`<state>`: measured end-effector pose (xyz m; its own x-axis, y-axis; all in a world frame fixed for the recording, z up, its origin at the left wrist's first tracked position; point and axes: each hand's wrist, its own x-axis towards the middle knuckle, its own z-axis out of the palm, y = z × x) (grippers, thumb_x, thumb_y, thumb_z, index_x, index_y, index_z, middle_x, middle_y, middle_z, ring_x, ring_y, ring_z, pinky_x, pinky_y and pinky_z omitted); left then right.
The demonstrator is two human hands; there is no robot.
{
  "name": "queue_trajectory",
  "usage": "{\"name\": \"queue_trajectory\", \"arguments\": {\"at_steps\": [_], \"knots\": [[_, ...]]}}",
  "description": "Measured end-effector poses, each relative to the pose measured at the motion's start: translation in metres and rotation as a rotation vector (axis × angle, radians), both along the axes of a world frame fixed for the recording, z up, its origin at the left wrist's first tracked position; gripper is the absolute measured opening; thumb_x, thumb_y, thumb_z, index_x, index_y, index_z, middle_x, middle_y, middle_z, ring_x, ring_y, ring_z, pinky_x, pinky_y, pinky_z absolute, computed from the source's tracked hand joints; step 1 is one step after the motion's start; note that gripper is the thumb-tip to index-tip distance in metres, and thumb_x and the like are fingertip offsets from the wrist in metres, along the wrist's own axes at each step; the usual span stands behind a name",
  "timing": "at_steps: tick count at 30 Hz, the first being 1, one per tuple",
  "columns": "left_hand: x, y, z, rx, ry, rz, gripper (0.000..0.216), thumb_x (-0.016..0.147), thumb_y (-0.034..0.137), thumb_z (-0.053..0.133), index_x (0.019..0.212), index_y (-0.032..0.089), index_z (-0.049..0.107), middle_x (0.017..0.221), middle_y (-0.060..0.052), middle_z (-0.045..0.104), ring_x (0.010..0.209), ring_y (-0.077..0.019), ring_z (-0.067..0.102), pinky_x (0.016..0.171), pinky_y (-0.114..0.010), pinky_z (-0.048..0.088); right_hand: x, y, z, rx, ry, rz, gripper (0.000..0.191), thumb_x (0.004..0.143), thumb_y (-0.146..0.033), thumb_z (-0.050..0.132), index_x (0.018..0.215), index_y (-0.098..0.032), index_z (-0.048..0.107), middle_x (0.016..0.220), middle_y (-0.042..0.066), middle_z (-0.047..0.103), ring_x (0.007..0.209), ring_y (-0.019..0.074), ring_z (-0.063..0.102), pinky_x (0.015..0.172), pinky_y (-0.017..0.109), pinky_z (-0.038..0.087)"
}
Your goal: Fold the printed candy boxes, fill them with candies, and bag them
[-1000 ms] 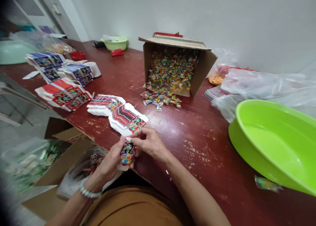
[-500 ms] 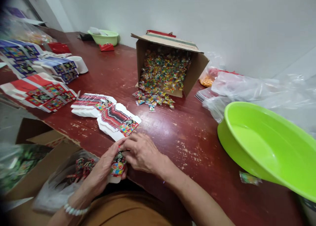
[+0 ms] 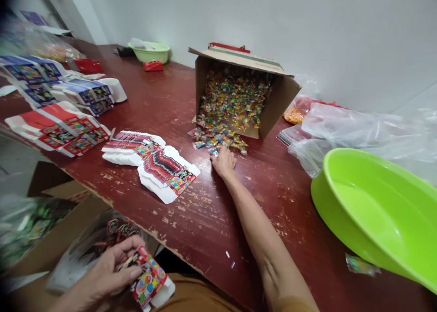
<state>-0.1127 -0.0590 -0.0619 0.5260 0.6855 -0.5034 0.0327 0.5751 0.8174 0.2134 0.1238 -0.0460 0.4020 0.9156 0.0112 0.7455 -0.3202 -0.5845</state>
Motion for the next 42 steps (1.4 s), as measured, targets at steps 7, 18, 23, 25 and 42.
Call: {"name": "queue_trajectory", "arguments": {"at_steps": [7,18,23,25,42], "knots": [[-0.033,0.016,-0.008,-0.012,0.167,-0.450,0.042,0.065,0.038,0.081,0.099,0.020,0.065,0.082,0.002,0.063,0.073,-0.0135,0.057,0.064,-0.022,0.042,0.025,-0.029,-0.004,0.047,0.243,0.126,0.014,0.079,-0.028,0.069,0.088,-0.018,0.067,0.077,0.002,0.070,0.073,0.0173,0.064,0.070,0.029,0.048],[0.054,0.031,0.049,0.220,-0.031,-0.089,0.024,0.082,0.023,0.059,0.105,0.021,0.050,0.083,0.002,0.060,0.061,-0.0114,0.056,0.057,-0.024,0.048,-0.056,-0.138,0.048,0.162,0.819,0.742,0.013,0.087,-0.027,0.064,0.097,-0.019,0.065,0.087,0.002,0.069,0.075,0.0135,0.063,0.069,0.027,0.050],[0.061,0.027,0.044,0.331,0.063,-0.190,0.032,0.080,0.015,0.053,0.112,0.021,0.049,0.078,0.004,0.057,0.059,-0.0111,0.052,0.054,-0.022,0.044,-0.064,-0.145,0.051,0.329,0.358,0.936,0.014,0.088,-0.008,0.055,0.093,-0.019,0.061,0.085,0.002,0.066,0.075,0.0136,0.060,0.070,0.026,0.047],[0.062,0.026,0.041,0.346,0.062,-0.165,0.037,0.080,0.014,0.051,0.116,0.021,0.047,0.076,0.004,0.057,0.058,-0.0110,0.051,0.054,-0.022,0.044,-0.063,-0.146,0.055,0.334,0.283,1.011,0.017,0.086,-0.005,0.055,0.094,-0.019,0.059,0.084,0.002,0.067,0.075,0.0138,0.060,0.069,0.026,0.046],[0.071,0.019,0.040,0.396,-0.081,0.029,0.032,0.082,0.026,0.062,0.112,0.020,0.049,0.081,0.000,0.065,0.060,-0.0119,0.058,0.057,-0.024,0.050,-0.070,-0.149,0.042,0.053,0.925,0.546,0.020,0.073,-0.032,0.080,0.076,-0.019,0.065,0.077,0.000,0.064,0.066,0.0131,0.058,0.062,0.027,0.049]]}}
